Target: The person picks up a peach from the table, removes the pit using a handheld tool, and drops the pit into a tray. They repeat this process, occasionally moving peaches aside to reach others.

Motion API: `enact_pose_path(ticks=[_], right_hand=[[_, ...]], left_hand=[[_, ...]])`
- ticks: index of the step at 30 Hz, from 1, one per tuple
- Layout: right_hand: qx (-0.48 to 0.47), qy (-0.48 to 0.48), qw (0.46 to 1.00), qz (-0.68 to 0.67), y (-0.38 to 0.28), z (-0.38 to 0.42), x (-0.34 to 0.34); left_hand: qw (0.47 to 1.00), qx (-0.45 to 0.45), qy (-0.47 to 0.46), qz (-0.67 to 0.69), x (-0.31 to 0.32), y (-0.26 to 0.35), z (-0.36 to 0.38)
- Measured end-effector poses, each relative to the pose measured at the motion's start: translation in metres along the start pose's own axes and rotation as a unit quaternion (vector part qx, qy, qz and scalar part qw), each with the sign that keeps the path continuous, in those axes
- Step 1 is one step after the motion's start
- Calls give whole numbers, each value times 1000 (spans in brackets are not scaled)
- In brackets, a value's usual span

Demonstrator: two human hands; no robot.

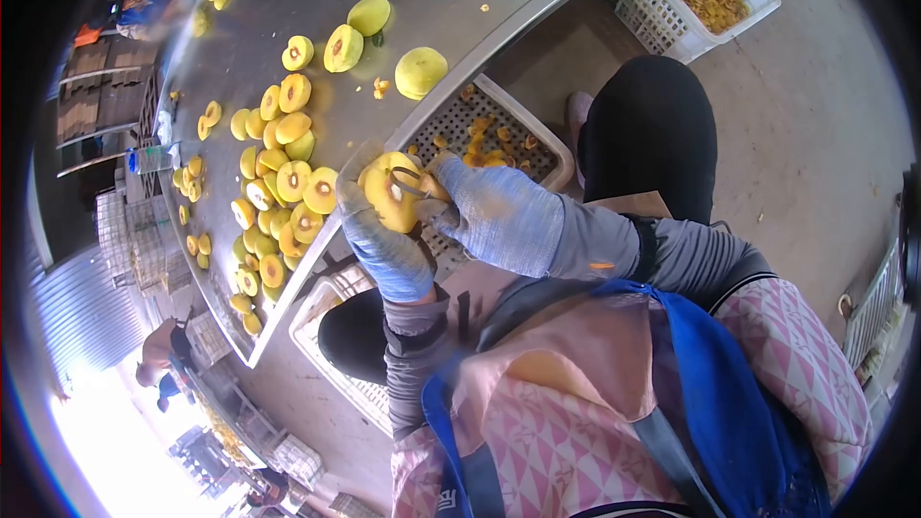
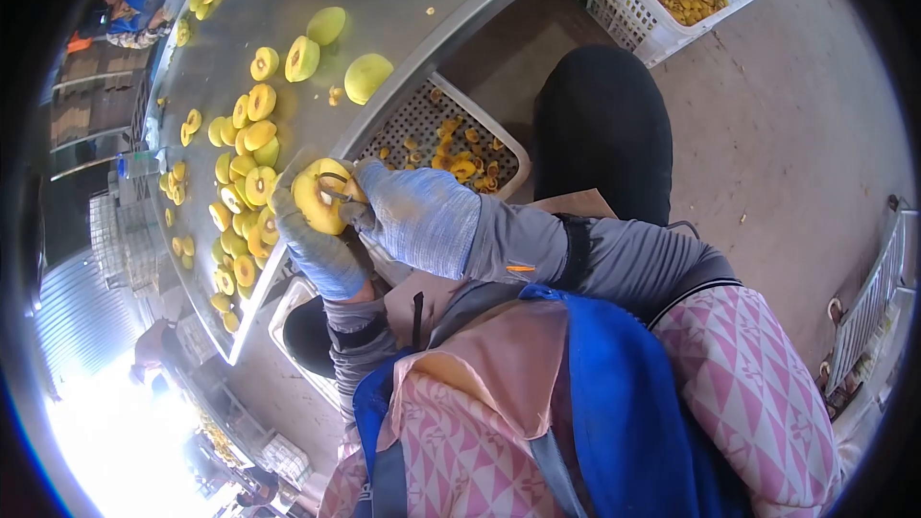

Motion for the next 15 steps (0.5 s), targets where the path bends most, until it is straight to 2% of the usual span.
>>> enact_pose_path(ticks=[2, 3, 5, 6, 8, 9, 11, 15], right_hand=[[5, -1, 1000, 3, 1, 0, 2], [9, -2, 1000, 4, 2, 0, 2], [4, 0, 1000, -1, 1, 1, 2], [-2, 1, 1000, -6, 0, 2, 2], [2, 0, 1000, -9, -1, 2, 1], [4, 1, 1000, -12, -2, 2, 0], [4, -10, 1000, -2, -1, 1, 1], [-13, -19, 1000, -7, 0, 5, 6]], left_hand=[[995, 70, -2, -67, 1, 6, 1], [995, 69, -3, -66, -1, 3, 0], [975, 137, 1, -176, -4, 8, 1], [975, 137, 0, -175, -5, 8, 0], [943, 211, -14, -255, 2, 19, 5], [944, 210, -13, -255, 5, 22, 7], [988, 82, -11, -130, 6, 14, 5], [968, 124, -16, -216, 1, 13, 1]])
Point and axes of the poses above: each hand's wrist, its own z-axis away from the middle knuckle, its own x-axis out of the palm, y = z × x, the point moved 9 cm from there along -z, towards the middle knuckle, and after that the axes turned 6 degrees about y, right-handed, at the moved point
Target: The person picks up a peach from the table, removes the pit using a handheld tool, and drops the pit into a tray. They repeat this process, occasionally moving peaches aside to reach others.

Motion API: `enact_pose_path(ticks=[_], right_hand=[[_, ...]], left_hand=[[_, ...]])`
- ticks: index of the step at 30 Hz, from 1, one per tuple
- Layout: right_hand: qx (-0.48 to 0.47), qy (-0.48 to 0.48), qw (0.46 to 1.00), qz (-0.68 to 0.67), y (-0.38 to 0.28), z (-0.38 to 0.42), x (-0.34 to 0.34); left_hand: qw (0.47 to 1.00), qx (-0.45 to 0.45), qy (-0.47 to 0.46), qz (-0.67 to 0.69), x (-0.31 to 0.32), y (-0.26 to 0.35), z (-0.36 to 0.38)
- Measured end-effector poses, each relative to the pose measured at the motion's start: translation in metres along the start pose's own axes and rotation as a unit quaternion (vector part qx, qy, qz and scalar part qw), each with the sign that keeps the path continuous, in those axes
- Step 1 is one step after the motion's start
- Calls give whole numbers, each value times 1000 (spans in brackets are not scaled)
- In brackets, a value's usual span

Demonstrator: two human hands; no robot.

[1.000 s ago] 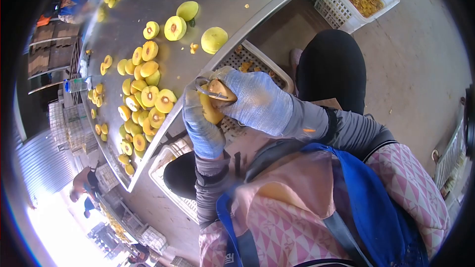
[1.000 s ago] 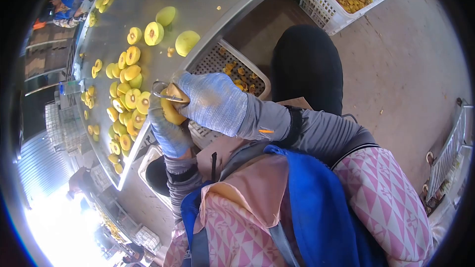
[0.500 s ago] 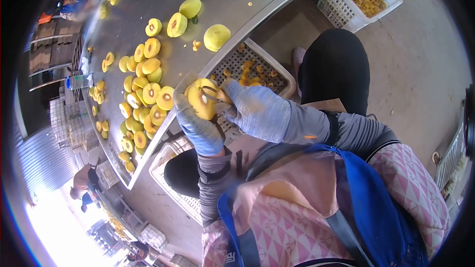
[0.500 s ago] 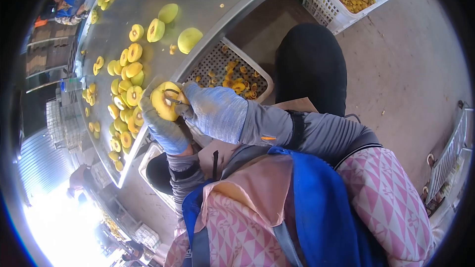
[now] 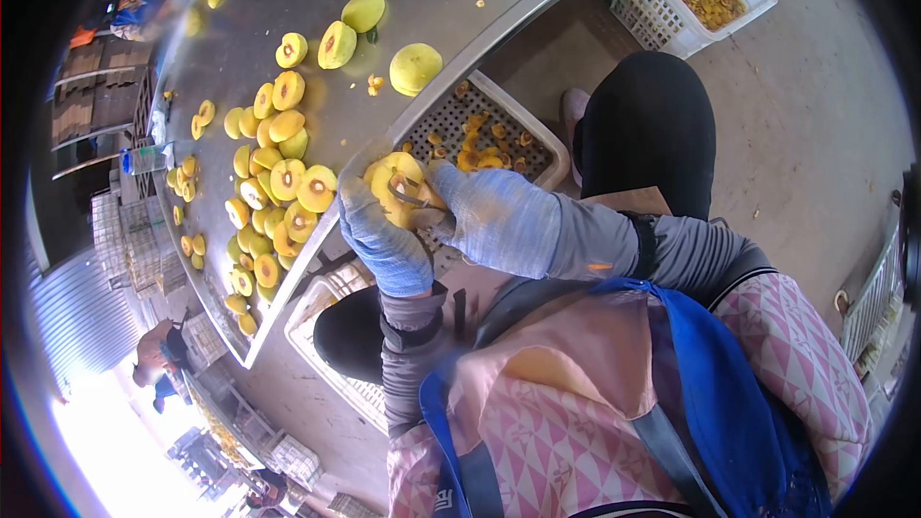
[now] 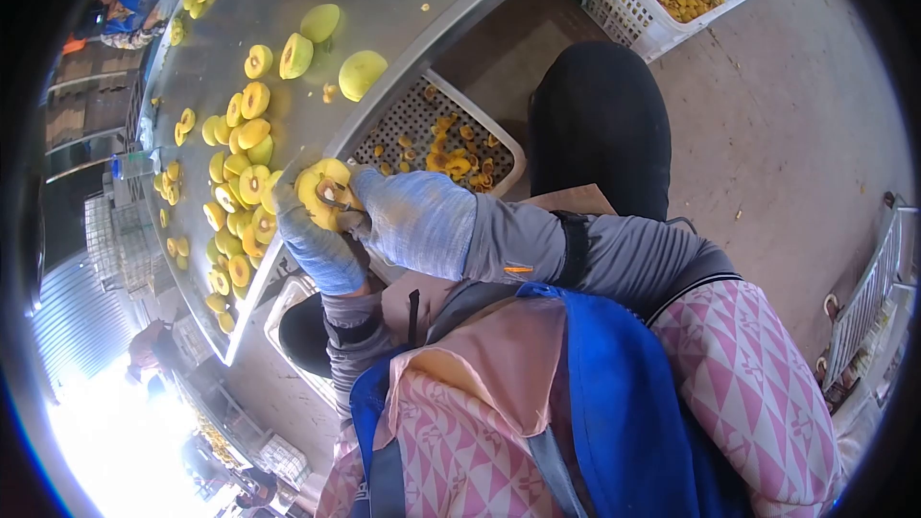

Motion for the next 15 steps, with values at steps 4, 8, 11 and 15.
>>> enact_pose_path(ticks=[4, 8, 11, 15], right_hand=[[-9, -11, 1000, 3, -1, -1, -1], [-36, -29, 999, 20, -3, 2, 3], [-28, -54, 998, 23, -1, 3, 7], [26, -27, 999, -25, 9, 4, 13]], left_hand=[[985, -103, -9, 138, 1, -13, -1], [983, -115, -87, 109, 3, -11, -5], [970, -171, -131, 115, 8, -20, -3], [978, -174, -60, 97, 10, -9, -1]])
Point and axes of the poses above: each hand's wrist, its own z-axis away from the middle knuckle, its own x-axis out of the palm, y = z × x, the point moved 9 cm from there along -z, towards the middle knuckle, and after that the axes turned 6 degrees about y, right-handed, at the moved point
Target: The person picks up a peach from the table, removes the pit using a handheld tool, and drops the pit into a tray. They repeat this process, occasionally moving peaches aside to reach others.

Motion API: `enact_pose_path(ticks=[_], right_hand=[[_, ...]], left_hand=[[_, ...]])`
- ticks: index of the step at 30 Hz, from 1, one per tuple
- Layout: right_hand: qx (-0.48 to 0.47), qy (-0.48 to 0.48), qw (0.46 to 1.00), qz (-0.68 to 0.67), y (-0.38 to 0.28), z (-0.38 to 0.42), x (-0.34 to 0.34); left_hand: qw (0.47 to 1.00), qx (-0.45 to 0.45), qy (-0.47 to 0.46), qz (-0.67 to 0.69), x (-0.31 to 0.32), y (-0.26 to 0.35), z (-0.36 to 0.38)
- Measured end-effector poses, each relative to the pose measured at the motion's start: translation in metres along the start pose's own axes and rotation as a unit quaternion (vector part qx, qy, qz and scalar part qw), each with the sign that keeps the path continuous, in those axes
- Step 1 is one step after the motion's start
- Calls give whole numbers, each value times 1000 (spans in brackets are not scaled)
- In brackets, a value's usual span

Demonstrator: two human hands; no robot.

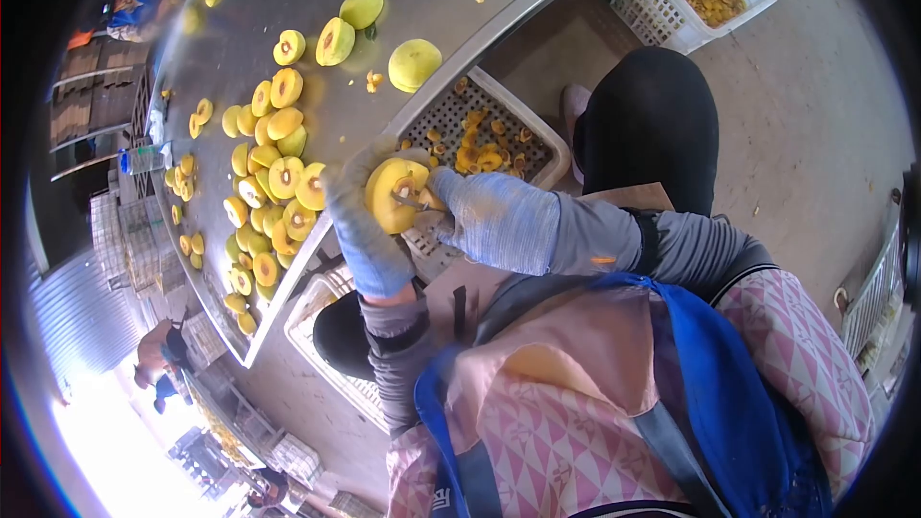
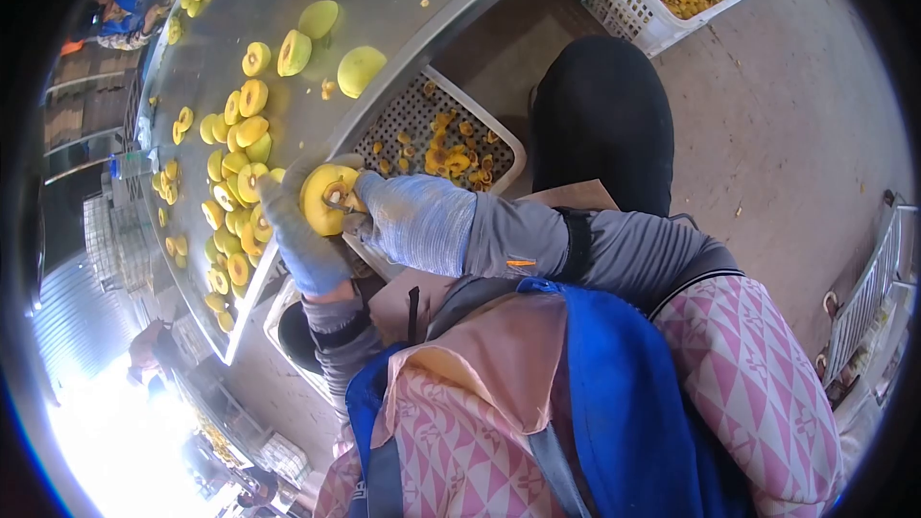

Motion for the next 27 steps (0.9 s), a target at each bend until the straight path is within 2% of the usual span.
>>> enact_pose_path(ticks=[2, 3, 5, 8, 10, 12, 13, 14, 15, 16, 17, 18, 21, 22, 24, 26, 27], right_hand=[[1, 0, 1000, -11, 3, -2, 1], [1, -4, 1000, -26, 3, -2, 3], [-4, -27, 999, -26, 3, 0, 9], [6, -79, 995, -54, 5, -1, 10], [17, -106, 990, -86, 7, -3, 14], [79, -162, 957, -229, 15, 0, 30], [80, -161, 957, -229, 18, -1, 27], [193, -256, 876, -360, 25, 10, 40], [296, -340, 756, -475, 20, 25, 51], [294, -342, 757, -473, 14, 26, 51], [191, -222, 916, -274, 18, 10, 31], [73, -80, 993, -51, 10, -2, 3], [118, -116, 984, -71, 17, 4, 16], [118, -116, 984, -71, 20, 3, 17], [113, -112, 963, -218, 21, 0, 18], [111, -119, 955, -249, 11, 1, 12], [111, -128, 944, -283, 6, 2, 10]], left_hand=[[988, -4, 44, 151, 4, 1, 9], [988, -6, 47, 150, 0, -5, 9], [993, 77, 86, 19, -11, -2, 6], [990, 109, 84, -39, -11, 5, 8], [989, 114, 89, -20, -12, 5, 12], [989, 118, 92, 1, -13, 3, 13], [987, 141, 77, 1, -11, 5, 14], [984, 165, 63, 2, -9, 8, 15], [984, 166, 63, 3, -9, 7, 14], [978, 187, 89, -41, -13, 9, 14], [968, 207, 114, -85, -17, 12, 14], [968, 208, 113, -85, -16, 10, 14], [960, 222, 128, -107, -17, 8, 19], [968, 205, 105, -103, -12, 6, 16], [974, 191, 80, -93, -9, 3, 10], [985, 62, 41, 155, -12, -22, -1], [985, 65, 44, 156, -15, -22, 0]])
Point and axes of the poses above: each hand's wrist, its own z-axis away from the middle knuckle, its own x-axis out of the palm, y = z × x, the point moved 9 cm from there along -z, towards the middle knuckle, and after that the axes turned 6 degrees about y, right-handed, at the moved point
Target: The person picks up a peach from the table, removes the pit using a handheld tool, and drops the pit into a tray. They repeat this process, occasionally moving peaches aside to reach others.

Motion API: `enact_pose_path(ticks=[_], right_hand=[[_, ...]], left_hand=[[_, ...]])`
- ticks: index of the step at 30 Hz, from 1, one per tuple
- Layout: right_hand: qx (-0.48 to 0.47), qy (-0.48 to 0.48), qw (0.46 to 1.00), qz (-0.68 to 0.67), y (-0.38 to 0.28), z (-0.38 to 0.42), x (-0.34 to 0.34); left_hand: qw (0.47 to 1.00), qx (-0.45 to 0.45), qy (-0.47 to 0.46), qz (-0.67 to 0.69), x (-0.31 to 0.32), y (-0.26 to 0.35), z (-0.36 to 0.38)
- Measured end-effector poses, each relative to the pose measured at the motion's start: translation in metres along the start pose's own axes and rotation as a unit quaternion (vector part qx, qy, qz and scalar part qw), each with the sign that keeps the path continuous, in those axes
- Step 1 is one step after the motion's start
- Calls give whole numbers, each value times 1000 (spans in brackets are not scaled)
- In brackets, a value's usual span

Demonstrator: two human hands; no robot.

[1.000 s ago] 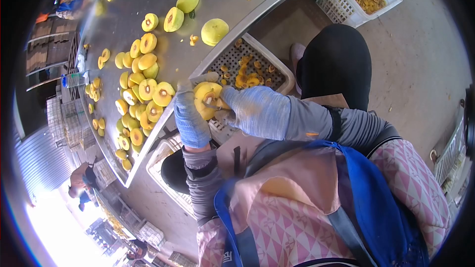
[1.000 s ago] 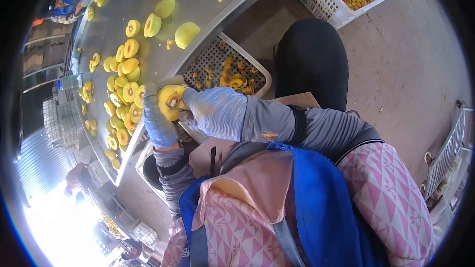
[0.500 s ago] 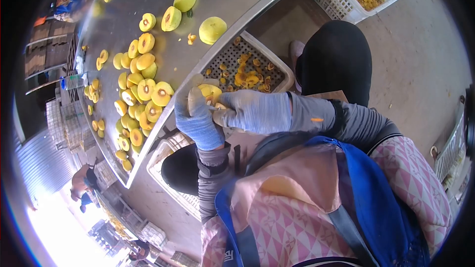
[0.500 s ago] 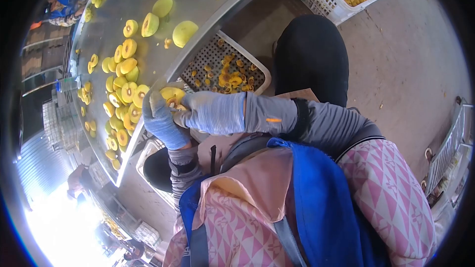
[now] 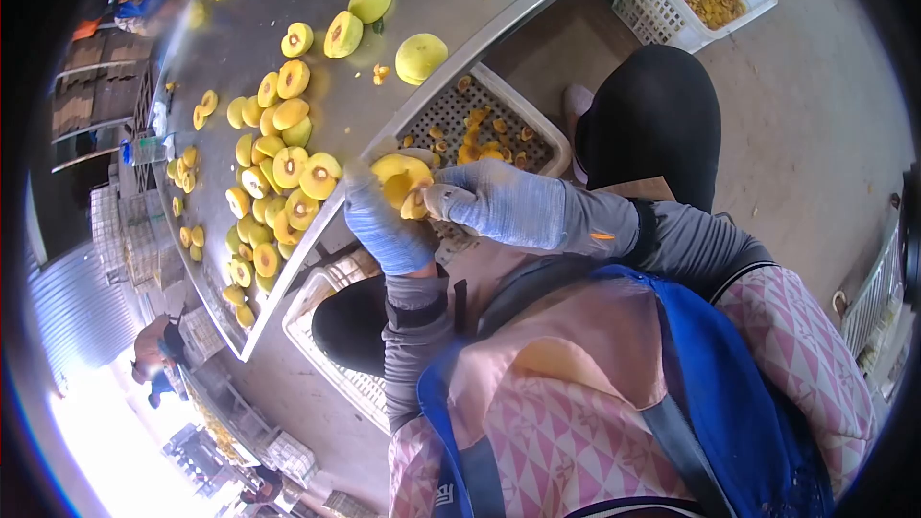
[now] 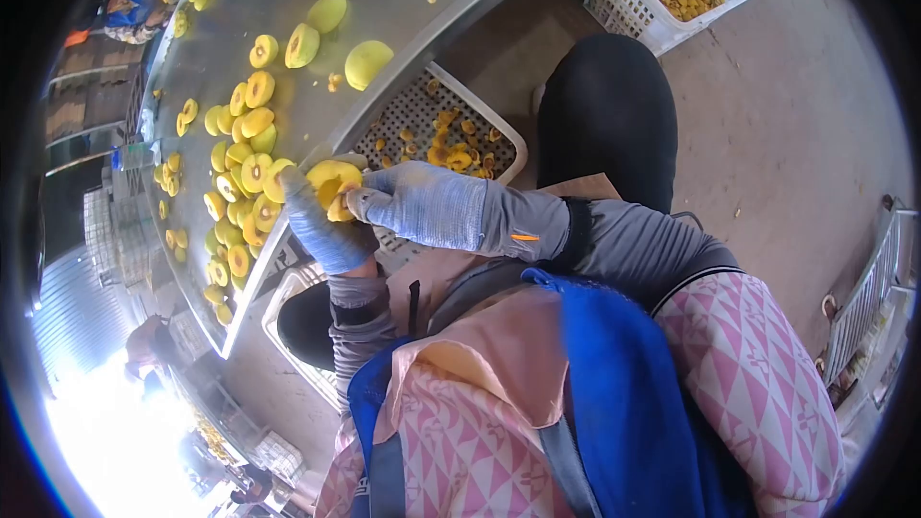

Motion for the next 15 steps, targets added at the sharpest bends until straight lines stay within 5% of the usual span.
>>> enact_pose_path(ticks=[3, 4, 6, 9, 11, 13, 14, 15], right_hand=[[4, 11, 995, 98, -3, 4, -5], [1, 8, 995, 99, -7, 4, -4], [44, -24, 945, 323, -1, 2, -4], [-56, 26, 910, 411, 3, 6, -4], [-24, 9, 896, 444, 11, 3, 0], [8, -9, 881, 473, 23, -1, 0], [-17, -11, 876, 481, 24, -2, 1], [-43, -13, 871, 488, 25, -4, 3]], left_hand=[[1000, -28, -11, -5, -14, 6, 9], [998, 18, 35, -53, -36, 21, 12], [976, 136, 78, -149, -76, 58, 18], [884, 212, 126, -396, -126, 121, 46], [777, 278, 158, -542, -200, 137, 57], [866, 76, 299, -395, -310, 117, 61], [865, 79, 300, -394, -329, 118, 60], [794, -8, 270, -544, -345, 110, 56]])
Point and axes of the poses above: each hand's wrist, its own z-axis away from the middle knuckle, its own x-axis out of the palm, y = z × x, the point moved 9 cm from there along -z, towards the middle knuckle, and after that the axes turned 6 degrees about y, right-handed, at the moved point
